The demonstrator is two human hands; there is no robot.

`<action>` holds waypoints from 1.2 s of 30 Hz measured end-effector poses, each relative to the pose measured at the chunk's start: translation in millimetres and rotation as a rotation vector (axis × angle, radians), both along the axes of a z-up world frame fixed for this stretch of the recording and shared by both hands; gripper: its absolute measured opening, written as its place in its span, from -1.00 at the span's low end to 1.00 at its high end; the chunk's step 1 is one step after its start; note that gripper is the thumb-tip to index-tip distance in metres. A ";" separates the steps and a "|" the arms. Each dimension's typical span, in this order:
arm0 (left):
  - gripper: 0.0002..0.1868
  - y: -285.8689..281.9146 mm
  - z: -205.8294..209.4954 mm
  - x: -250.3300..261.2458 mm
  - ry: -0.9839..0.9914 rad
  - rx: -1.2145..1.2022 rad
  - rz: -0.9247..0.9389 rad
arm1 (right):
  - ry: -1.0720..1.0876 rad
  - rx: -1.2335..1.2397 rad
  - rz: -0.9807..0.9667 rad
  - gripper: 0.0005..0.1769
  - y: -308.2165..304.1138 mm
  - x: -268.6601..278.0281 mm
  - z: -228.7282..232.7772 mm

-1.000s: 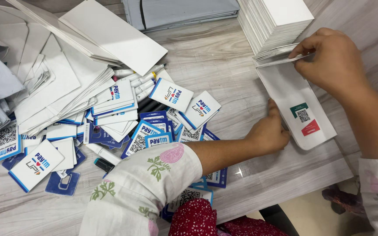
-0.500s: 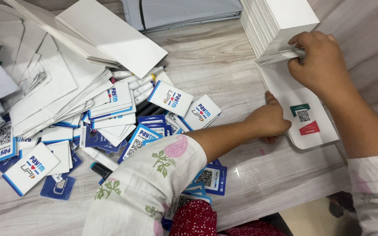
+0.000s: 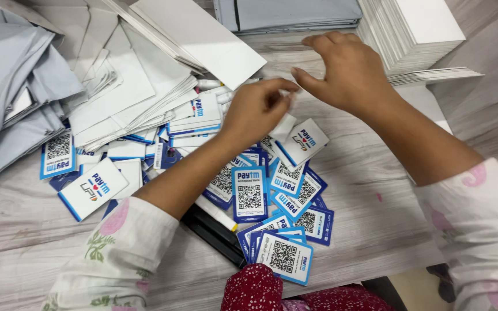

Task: The person assembles small white card holders by folding them and inserting QR code payment cards. They repeatedly pick up folded holders, open them, insert cards, and place the assembled units into a stack.

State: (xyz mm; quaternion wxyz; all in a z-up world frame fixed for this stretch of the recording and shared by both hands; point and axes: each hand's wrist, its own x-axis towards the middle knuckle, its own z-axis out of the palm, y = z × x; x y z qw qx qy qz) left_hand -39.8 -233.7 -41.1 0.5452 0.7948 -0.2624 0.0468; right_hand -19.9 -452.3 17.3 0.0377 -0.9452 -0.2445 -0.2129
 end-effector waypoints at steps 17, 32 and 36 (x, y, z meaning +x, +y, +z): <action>-0.08 133.7 3.7 109.0 0.501 -0.261 0.566 | 0.705 0.690 -0.340 -0.43 129.4 108.0 -73.8; 0.16 166.9 18.1 16.4 0.292 1.040 0.240 | 0.951 0.474 0.091 -0.30 151.7 -49.1 -16.2; 0.13 151.4 -0.5 -1.9 0.084 0.935 0.352 | 0.968 1.541 -0.129 -0.05 138.5 -33.7 -47.4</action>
